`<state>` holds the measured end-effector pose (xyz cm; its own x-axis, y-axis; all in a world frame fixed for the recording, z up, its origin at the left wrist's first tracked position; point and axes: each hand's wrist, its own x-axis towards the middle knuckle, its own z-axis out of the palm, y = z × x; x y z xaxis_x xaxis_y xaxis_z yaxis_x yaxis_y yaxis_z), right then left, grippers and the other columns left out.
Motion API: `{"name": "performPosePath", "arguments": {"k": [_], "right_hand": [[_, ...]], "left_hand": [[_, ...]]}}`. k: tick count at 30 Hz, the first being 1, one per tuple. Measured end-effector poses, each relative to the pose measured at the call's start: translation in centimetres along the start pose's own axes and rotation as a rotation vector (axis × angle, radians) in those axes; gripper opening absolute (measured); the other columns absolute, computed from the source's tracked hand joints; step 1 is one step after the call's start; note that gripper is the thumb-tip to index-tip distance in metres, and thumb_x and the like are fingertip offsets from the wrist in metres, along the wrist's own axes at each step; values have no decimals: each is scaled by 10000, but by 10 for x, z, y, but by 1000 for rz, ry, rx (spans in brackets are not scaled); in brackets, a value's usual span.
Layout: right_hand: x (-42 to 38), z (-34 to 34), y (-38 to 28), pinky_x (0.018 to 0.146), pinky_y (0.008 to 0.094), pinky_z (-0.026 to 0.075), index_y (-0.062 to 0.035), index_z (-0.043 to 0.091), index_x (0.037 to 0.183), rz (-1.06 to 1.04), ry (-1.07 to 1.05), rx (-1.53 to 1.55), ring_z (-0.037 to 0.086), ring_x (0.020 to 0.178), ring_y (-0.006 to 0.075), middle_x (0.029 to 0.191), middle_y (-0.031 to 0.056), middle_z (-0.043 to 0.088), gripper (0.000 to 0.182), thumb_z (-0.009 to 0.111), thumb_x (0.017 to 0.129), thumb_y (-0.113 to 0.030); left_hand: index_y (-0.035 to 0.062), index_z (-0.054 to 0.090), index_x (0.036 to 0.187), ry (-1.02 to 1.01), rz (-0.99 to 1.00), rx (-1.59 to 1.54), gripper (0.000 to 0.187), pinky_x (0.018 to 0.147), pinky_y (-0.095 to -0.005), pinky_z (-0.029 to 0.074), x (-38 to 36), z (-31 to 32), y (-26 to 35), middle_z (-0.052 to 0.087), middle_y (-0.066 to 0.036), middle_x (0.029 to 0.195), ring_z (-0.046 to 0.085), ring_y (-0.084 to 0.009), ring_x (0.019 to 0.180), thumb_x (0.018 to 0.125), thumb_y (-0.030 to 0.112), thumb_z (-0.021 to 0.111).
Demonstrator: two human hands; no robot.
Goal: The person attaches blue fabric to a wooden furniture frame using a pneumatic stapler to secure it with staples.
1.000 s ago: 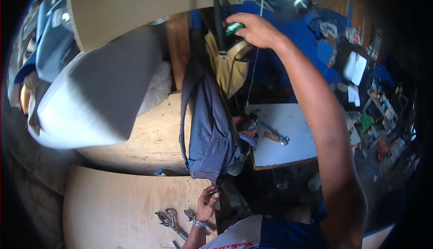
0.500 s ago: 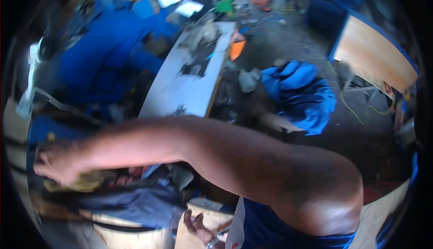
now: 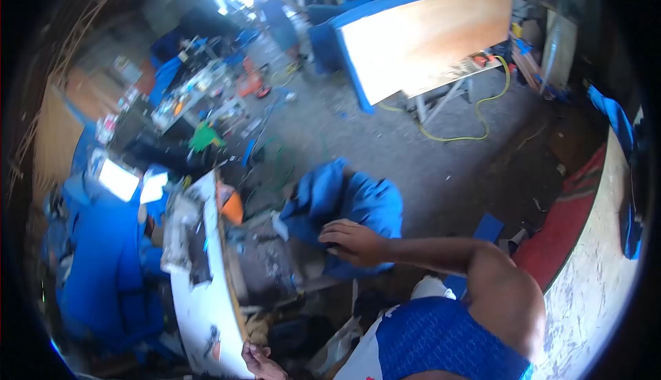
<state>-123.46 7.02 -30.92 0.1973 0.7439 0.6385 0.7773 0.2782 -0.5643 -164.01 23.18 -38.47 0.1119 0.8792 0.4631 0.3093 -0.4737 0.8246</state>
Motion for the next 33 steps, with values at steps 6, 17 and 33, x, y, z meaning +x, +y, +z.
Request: {"name": "performPosePath", "arguments": {"k": [6, 17, 33], "right_hand": [[-141, -169, 26, 1071, 479, 437, -35, 557, 1306, 490, 249, -183, 530, 1249, 395, 1291, 197, 580, 371, 619, 975, -189], [-299, -254, 23, 961, 431, 511, 4, 584, 1278, 1211, 721, -230, 643, 1099, 346, 1231, 206, 643, 396, 563, 1014, -290], [-260, -485, 310, 906, 400, 553, -43, 584, 1297, 1166, 661, -240, 690, 1045, 303, 1228, 175, 648, 389, 608, 1001, -294]], "left_hand": [[32, 626, 1263, -926, -249, -330, 332, 796, -285, 558, -6, 285, 144, 707, -101, 1123, 682, -189, 968, 986, 214, 628], [43, 622, 1284, -1924, 846, 229, 510, 985, -447, 505, -121, 561, 247, 674, -206, 1218, 651, -363, 1119, 928, 407, 648], [-22, 441, 1444, -944, 1090, 315, 653, 1163, -568, 298, 49, 937, 439, 340, -284, 1562, 291, -494, 1456, 954, 366, 633]]}}
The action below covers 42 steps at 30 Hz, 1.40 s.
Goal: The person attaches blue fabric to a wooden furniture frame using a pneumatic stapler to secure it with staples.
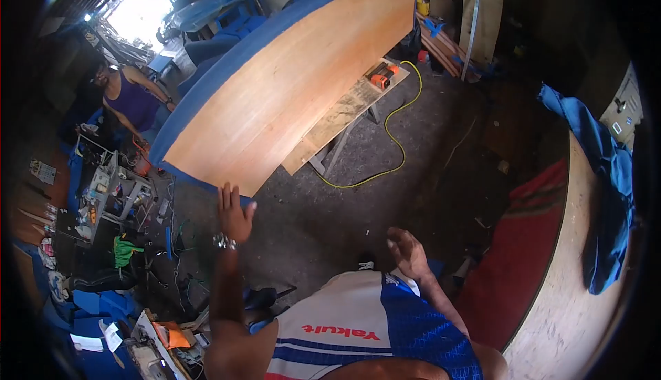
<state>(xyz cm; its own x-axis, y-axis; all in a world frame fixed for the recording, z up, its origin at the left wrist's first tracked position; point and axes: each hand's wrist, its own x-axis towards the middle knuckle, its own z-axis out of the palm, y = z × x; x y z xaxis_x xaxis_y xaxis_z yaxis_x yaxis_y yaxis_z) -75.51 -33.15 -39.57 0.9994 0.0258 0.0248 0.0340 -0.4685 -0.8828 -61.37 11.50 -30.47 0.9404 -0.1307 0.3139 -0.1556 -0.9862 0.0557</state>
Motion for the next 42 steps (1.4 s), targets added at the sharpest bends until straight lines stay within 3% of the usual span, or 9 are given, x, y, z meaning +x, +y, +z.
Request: {"name": "performPosePath", "arguments": {"k": [9, 12, 16, 25, 31, 34, 38, 39, 42], "right_hand": [[137, -61, 100, 916, 438, 548, -50, 664, 1211, 177, 46, 76, 660, 1096, 342, 1188, 162, 680, 313, 647, 962, -239], [232, -98, 120, 929, 448, 540, -66, 674, 1196, -112, 22, -126, 643, 1111, 364, 1183, 161, 678, 313, 659, 955, -264], [393, -163, 51, 1069, 494, 429, -73, 601, 1327, -517, -107, -305, 546, 1281, 354, 1336, 162, 602, 440, 657, 942, -278], [719, -131, -103, 1217, 548, 213, -130, 461, 1496, -1134, -86, -640, 248, 1523, 272, 1590, 93, 389, 596, 472, 1018, -486], [860, -69, -168, 1225, 533, 223, -155, 439, 1513, -1123, -85, -761, 295, 1506, 260, 1604, 74, 375, 641, 368, 1035, -575], [901, -79, -215, 1215, 546, 235, -161, 461, 1505, -839, -434, -792, 367, 1468, 274, 1565, 93, 436, 678, 302, 1028, -617], [943, -71, -260, 1178, 441, 326, -77, 595, 1373, -462, -786, -938, 489, 1363, 353, 1462, 162, 544, 729, 288, 1015, -632], [966, -55, -244, 1115, 433, 394, -56, 668, 1272, -496, -774, -877, 528, 1315, 385, 1404, 197, 584, 743, 320, 996, -652], [1018, -13, -220, 1158, 452, 353, -71, 602, 1372, -735, -871, -896, 456, 1400, 363, 1514, 158, 488, 803, 285, 983, -699]], "left_hand": [[11, 434, 1472, 185, 161, 191, 655, 1175, -578, 277, 310, 20, 77, 312, -206, 1608, 267, -437, 1487, 975, 408, 591], [12, 474, 1442, 323, 25, 220, 642, 1166, -578, 292, 411, 32, 45, 374, -216, 1571, 323, -429, 1463, 990, 460, 553], [21, 503, 1420, 293, -233, 211, 659, 1147, -575, 320, 494, 58, -13, 452, -212, 1520, 386, -414, 1429, 1012, 538, 459], [66, 509, 1431, 522, -352, 430, 652, 1166, -553, 268, 496, 82, 27, 528, -168, 1461, 444, -364, 1390, 1012, 553, 401], [69, 512, 1433, 535, -383, 387, 660, 1164, -551, 265, 504, 78, 38, 535, -154, 1458, 439, -364, 1395, 1011, 562, 390], [72, 509, 1441, 523, -379, 371, 669, 1159, -543, 268, 505, 78, 36, 532, -150, 1463, 440, -365, 1392, 1011, 570, 385], [55, 508, 1440, 489, -434, 410, 698, 1158, -558, 249, 507, 76, 43, 507, -164, 1484, 446, -376, 1381, 1003, 587, 396], [47, 506, 1441, 499, -446, 419, 722, 1157, -571, 241, 511, 75, 49, 499, -176, 1488, 453, -383, 1367, 992, 604, 409], [46, 527, 1418, 430, -443, 467, 740, 1149, -573, 262, 541, 77, 75, 517, -180, 1466, 452, -383, 1365, 974, 631, 436]]}}
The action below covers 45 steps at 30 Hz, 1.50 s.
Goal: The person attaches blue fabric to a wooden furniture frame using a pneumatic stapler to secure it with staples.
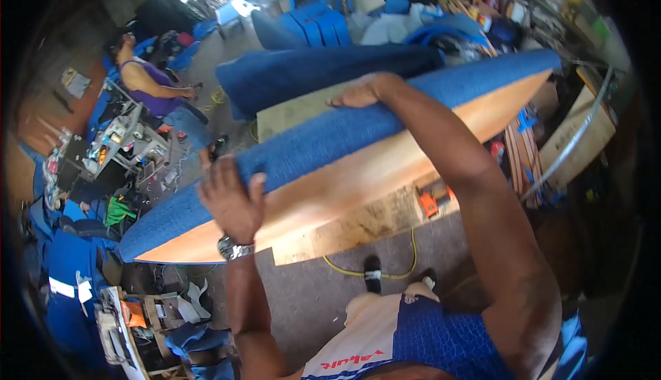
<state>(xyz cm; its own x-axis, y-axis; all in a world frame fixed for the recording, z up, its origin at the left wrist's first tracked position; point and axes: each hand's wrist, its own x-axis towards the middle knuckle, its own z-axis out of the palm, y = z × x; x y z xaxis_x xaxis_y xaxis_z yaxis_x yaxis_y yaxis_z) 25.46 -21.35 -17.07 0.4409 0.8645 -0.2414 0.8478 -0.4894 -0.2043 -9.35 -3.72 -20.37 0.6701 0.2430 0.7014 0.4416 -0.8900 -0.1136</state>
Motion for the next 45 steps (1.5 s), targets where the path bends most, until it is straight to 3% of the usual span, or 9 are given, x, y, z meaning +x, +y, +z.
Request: {"name": "performPosePath", "arguments": {"k": [3, 6, 10, 14, 17, 18, 25, 30, 45], "right_hand": [[-51, -21, -35, 1118, 473, 388, -70, 617, 1360, 195, 89, 99, 528, 1328, 373, 1442, 178, 561, 692, 378, 1000, -611], [-122, 6, -35, 1001, 440, 467, -6, 656, 1228, -176, 1059, 207, 628, 1151, 359, 1239, 202, 664, 391, 518, 1022, -308], [-255, 127, 10, 890, 405, 519, -17, 667, 1131, -138, 1393, 603, 643, 1033, 346, 1162, 175, 672, 225, 639, 930, -115], [-308, 379, 79, 886, 448, 529, -12, 629, 1180, 469, 757, 516, 641, 1020, 379, 1147, 198, 654, 287, 622, 915, -123], [-347, 483, 101, 1062, 488, 447, -96, 550, 1356, 619, 74, 581, 527, 1272, 374, 1367, 168, 567, 502, 643, 869, -174], [-342, 495, 118, 1066, 498, 443, -102, 537, 1373, 638, 116, 572, 512, 1295, 366, 1387, 161, 553, 515, 632, 870, -155], [-240, 552, 206, 1123, 594, 344, -144, 419, 1496, 483, 360, 228, 368, 1459, 294, 1535, 105, 432, 664, 618, 865, -103], [-194, 570, 254, 1143, 643, 263, -167, 706, 1198, 531, 167, 4, 540, 1263, 253, 1236, 53, 652, 326, 570, 930, -292], [-350, 473, 188, 807, 482, 571, -151, 757, 977, 808, -19, 904, 720, 942, 339, 965, 145, 742, 444, 741, 723, -515]], "left_hand": [[50, 525, 1404, -135, 254, -220, 685, 1099, -564, 345, 45, -6, 78, 571, -189, 1390, 503, -402, 1311, 979, 585, 477], [34, 522, 1370, -271, 370, -462, 666, 1015, -554, 445, 92, 13, 153, 611, -202, 1330, 596, -436, 1172, 983, 575, 477], [29, 519, 1350, -469, 380, -440, 637, 961, -565, 480, 144, 28, 235, 617, -243, 1276, 609, -445, 1143, 997, 557, 458], [70, 628, 1093, -66, 1025, -282, 281, 669, -459, 538, 190, 115, 299, 653, -175, 954, 639, -323, 781, 1049, 295, 464], [-3, 605, 1237, -291, 816, -583, 436, 912, -448, 503, 214, 144, 313, 672, -224, 1190, 630, -417, 1093, 1068, 360, 430], [-15, 549, 1349, -638, 372, -519, 652, 1054, -454, 421, 212, 100, 335, 601, -246, 1359, 549, -442, 1261, 1052, 537, 371], [6, 540, 1410, -386, 544, -312, 645, 1077, -434, 408, 210, 123, 267, 572, -292, 1375, 534, -421, 1307, 1056, 520, 377], [-23, 521, 1415, -613, 92, -419, 656, 1088, -430, 405, 189, 44, 354, 570, -303, 1375, 527, -415, 1329, 1061, 500, 346], [-77, 298, 1523, -463, 780, -376, 631, 1182, -479, 295, 191, 41, 397, 357, -324, 1546, 359, -473, 1433, 1026, 273, 469]]}}
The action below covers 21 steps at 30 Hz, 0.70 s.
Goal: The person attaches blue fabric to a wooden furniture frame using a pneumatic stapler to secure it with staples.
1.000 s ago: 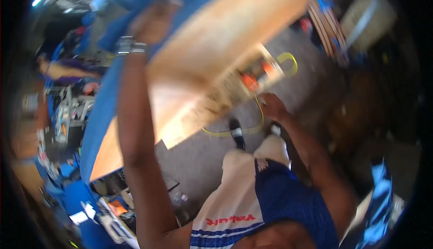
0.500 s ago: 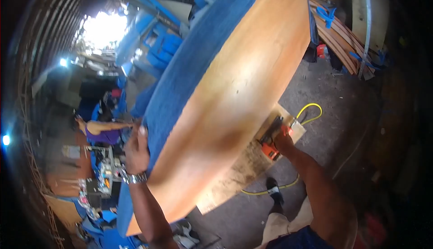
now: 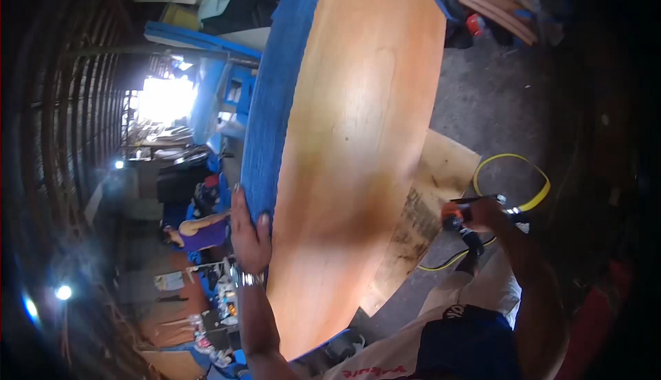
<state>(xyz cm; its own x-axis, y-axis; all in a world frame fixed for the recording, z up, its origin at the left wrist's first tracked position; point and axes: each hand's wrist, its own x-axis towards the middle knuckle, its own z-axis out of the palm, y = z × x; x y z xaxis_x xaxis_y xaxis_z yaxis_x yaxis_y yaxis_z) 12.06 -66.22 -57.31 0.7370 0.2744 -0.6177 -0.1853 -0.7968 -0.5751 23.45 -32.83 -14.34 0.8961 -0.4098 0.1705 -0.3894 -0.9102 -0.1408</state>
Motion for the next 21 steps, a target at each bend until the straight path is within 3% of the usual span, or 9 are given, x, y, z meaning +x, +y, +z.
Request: {"name": "performPosePath", "arguments": {"k": [2, 4, 6, 8, 9, 10, 13, 16, 21], "right_hand": [[-5, 48, 41, 817, 491, 567, -143, 742, 1018, -20, 273, 176, 715, 957, 349, 984, 161, 736, 466, 779, 724, -503], [-38, 56, 55, 821, 500, 564, -147, 723, 1076, 138, 326, 330, 711, 963, 366, 993, 164, 735, 433, 788, 747, -421], [-46, 94, 91, 815, 507, 561, -140, 695, 1117, 260, 378, 370, 703, 968, 383, 999, 170, 733, 431, 767, 774, -392], [-58, 148, 137, 807, 516, 558, -130, 658, 1144, 240, 619, 454, 692, 961, 407, 995, 175, 729, 453, 749, 790, -398], [-65, 160, 156, 801, 530, 553, -118, 638, 1144, 369, 546, 431, 688, 938, 425, 991, 185, 723, 467, 738, 802, -420], [-79, 166, 174, 802, 548, 547, -115, 636, 1156, 352, 570, 442, 682, 922, 443, 986, 206, 716, 503, 740, 800, -455], [-104, 191, 222, 827, 558, 524, -56, 618, 1210, 600, 481, 350, 675, 984, 433, 1026, 231, 705, 631, 690, 845, -566], [-137, 211, 258, 831, 564, 516, -56, 596, 1252, 677, 525, 271, 667, 977, 438, 1023, 220, 700, 650, 659, 871, -578], [-171, 217, 276, 791, 559, 525, -56, 599, 1207, 737, 563, 193, 675, 945, 425, 992, 216, 698, 614, 647, 879, -573]], "left_hand": [[-80, 276, 1531, 1, 79, 1, 642, 1187, -463, 290, 40, 9, 3, 336, -327, 1556, 343, -458, 1449, 1039, 291, 457], [-80, 268, 1536, -10, 106, -42, 651, 1195, -444, 273, 89, 18, 16, 336, -323, 1560, 327, -434, 1467, 1055, 321, 444], [-77, 258, 1543, -24, 99, -95, 686, 1202, -426, 254, 137, 21, 35, 338, -311, 1567, 316, -403, 1480, 1065, 386, 422], [-72, 267, 1544, -112, -24, -107, 703, 1204, -419, 248, 183, 23, 37, 355, -294, 1566, 327, -376, 1477, 1073, 436, 383], [-73, 366, 1486, -143, 159, 148, 627, 1175, -414, 290, 218, 25, -19, 445, -262, 1505, 386, -338, 1438, 1083, 406, 385], [-75, 465, 1427, -168, 348, 400, 567, 1147, -409, 333, 247, 28, -67, 536, -229, 1443, 446, -300, 1399, 1093, 376, 387], [-54, 364, 1514, -187, -39, -335, 728, 1176, -371, 300, 281, 35, 34, 455, -217, 1517, 401, -283, 1425, 1077, 527, 326], [-46, 392, 1505, -221, -384, -581, 744, 1171, -350, 304, 293, 27, 81, 492, -202, 1488, 424, -266, 1407, 1070, 554, 328], [-53, 402, 1493, -210, -396, -566, 706, 1170, -362, 303, 303, 29, 66, 493, -209, 1486, 425, -277, 1410, 1075, 513, 340]]}}
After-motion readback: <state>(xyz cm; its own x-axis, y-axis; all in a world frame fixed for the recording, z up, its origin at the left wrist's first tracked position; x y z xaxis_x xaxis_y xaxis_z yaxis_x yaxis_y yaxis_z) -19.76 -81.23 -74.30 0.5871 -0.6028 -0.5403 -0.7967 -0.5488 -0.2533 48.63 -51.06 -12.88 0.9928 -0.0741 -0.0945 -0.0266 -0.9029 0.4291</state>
